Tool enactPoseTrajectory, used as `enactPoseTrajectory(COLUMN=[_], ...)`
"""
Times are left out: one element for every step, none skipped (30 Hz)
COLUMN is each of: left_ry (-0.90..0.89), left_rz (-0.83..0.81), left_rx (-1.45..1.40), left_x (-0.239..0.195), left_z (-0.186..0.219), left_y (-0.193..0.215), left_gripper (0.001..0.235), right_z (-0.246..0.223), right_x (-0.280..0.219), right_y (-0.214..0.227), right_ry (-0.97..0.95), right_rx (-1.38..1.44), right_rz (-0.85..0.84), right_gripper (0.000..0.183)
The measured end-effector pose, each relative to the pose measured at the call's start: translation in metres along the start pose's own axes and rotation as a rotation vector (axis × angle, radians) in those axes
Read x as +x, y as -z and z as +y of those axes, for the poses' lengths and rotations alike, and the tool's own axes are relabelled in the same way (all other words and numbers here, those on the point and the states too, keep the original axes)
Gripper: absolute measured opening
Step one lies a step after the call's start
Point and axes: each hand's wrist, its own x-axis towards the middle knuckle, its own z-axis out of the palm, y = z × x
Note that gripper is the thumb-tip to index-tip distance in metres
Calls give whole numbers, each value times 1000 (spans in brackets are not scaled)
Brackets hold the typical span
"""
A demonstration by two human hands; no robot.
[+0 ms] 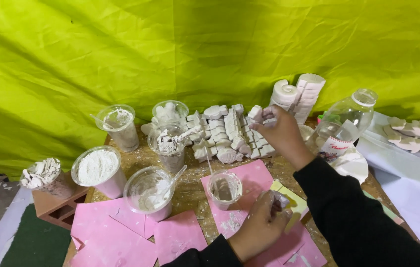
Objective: Removing paper backings from small molded plaster or clay objects and organizing them on a craft table.
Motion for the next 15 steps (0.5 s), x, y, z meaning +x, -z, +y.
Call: enactPoseTrajectory(left_ry=[-16, -32, -32, -38, -41, -37, -88, -139, -137, -130, -124, -123, -163, -204, -202], left_rz=[18, 36, 41, 47, 53, 58, 41, 25, 29, 8, -17, -16, -6, 4, 7], left_rx=[42, 84, 88, 107, 125, 126, 191, 255, 257, 292, 326, 328, 335, 342, 339], left_x=[0, 0, 0, 1, 1, 0, -1, -2, -3, -3, -4, -3, -3, -2, -3], left_z=[-1, -2, -3, -5, -6, -7, -7, -7, -7, -7, -7, -8, -10, -12, -9], left_y=[-1, -1, -1, -1, -1, -1, -1, -2, -2, -2, -3, -2, -2, -2, -1], left_gripper=[10, 8, 8, 9, 10, 10, 13, 16, 16, 21, 26, 26, 24, 22, 22], right_z=[4, 7, 14, 20, 28, 32, 36, 40, 45, 50, 56, 57, 58, 59, 63], right_x=[11, 22, 32, 42, 51, 55, 60, 64, 70, 76, 81, 83, 84, 85, 86], right_y=[-6, -13, -18, -23, -28, -33, -37, -41, -46, -50, -53, -57, -59, -61, -64], right_ry=[-39, -77, -73, -117, -164, -163, -146, -128, -126, -97, -70, -70, -73, -76, -76], right_rx=[-45, -89, -85, -144, -204, -200, -175, -151, -148, -174, -201, -199, -229, -259, -262], right_rz=[-3, -6, -9, -6, -6, -11, -18, -25, -30, -17, -1, -2, -15, -29, -33], right_gripper=[23, 27, 27, 35, 44, 44, 44, 43, 43, 40, 38, 38, 40, 43, 43])
